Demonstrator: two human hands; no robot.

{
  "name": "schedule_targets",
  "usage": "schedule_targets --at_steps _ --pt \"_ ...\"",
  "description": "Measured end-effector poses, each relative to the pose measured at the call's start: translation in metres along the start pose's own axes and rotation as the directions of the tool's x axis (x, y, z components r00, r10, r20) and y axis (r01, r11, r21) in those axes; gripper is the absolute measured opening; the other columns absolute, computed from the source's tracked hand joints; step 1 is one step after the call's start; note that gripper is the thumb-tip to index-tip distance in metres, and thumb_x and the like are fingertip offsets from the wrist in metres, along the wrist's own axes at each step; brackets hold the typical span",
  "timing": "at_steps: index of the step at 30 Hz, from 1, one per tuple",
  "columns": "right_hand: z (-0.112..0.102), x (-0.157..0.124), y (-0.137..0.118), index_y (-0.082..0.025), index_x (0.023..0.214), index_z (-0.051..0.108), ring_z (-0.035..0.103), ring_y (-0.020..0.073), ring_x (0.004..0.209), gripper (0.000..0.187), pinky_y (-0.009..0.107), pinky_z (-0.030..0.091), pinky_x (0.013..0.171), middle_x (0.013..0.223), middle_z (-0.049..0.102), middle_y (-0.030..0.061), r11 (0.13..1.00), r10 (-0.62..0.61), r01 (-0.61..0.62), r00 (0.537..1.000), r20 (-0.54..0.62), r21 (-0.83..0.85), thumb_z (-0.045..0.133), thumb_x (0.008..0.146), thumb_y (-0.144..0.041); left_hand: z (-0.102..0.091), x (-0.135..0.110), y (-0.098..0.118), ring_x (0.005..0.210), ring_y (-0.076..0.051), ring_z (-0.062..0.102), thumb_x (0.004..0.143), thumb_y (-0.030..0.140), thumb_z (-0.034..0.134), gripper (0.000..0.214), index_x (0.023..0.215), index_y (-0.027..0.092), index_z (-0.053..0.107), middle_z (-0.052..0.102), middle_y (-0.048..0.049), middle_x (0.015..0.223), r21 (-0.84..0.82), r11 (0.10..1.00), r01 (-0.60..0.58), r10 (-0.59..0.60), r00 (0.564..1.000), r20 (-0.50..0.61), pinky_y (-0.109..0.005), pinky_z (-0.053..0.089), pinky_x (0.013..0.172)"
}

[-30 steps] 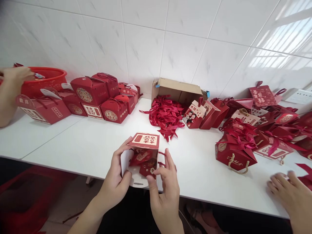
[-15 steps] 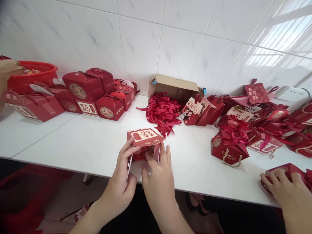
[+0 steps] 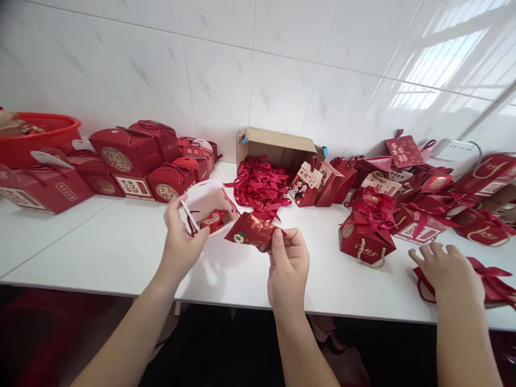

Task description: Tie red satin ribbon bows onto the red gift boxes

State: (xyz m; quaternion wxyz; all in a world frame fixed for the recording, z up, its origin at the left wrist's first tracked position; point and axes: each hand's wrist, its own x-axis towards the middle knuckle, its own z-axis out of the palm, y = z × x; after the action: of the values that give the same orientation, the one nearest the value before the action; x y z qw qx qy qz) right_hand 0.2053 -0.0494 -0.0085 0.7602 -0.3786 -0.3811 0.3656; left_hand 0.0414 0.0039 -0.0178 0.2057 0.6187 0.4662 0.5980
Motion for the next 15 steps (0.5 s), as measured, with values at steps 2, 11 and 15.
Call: schedule_targets --at_steps 2,11,15 --pt "-0.002 -0.001 -0.002 -0.020 0.076 0.050 0.059 0.0110 0.067 0.020 0.024 0.049 0.061 0.075 0.062 -0.0014 0.995 0.061 -0.062 0.998 0.005 0.073 0.062 0.085 -0.033 -0.002 0.006 0.002 0.143 -0.029 0.009 0.073 0.009 0.061 0.073 0.136 0.022 0.026 0.014 -0.0142 0.147 0.053 0.999 -0.006 0.011 0.995 -0.100 -0.049 0.010 0.118" --pt "-0.002 -0.016 -0.001 -0.019 0.076 0.049 0.052 0.0060 0.048 0.022 0.017 0.042 0.041 0.064 0.057 -0.0051 0.991 0.129 -0.130 0.988 0.088 0.010 0.064 0.085 -0.033 -0.017 -0.035 0.023 0.112 -0.024 0.048 0.090 0.035 0.048 0.022 0.104 0.021 0.058 0.052 -0.0078 0.109 -0.038 0.997 -0.063 0.061 0.997 -0.045 -0.037 0.037 0.101" --pt "0.007 -0.022 -0.002 -0.019 0.074 0.048 0.049 0.0057 0.040 0.024 0.016 0.040 0.037 0.055 0.054 -0.0065 0.984 0.155 -0.138 0.975 0.157 -0.113 0.063 0.085 -0.033 -0.018 -0.050 0.032 0.085 -0.021 0.058 0.095 0.041 0.036 0.037 0.098 0.019 0.065 0.060 -0.0066 0.089 -0.272 0.954 0.123 -0.005 0.918 0.398 -0.033 0.048 0.080"
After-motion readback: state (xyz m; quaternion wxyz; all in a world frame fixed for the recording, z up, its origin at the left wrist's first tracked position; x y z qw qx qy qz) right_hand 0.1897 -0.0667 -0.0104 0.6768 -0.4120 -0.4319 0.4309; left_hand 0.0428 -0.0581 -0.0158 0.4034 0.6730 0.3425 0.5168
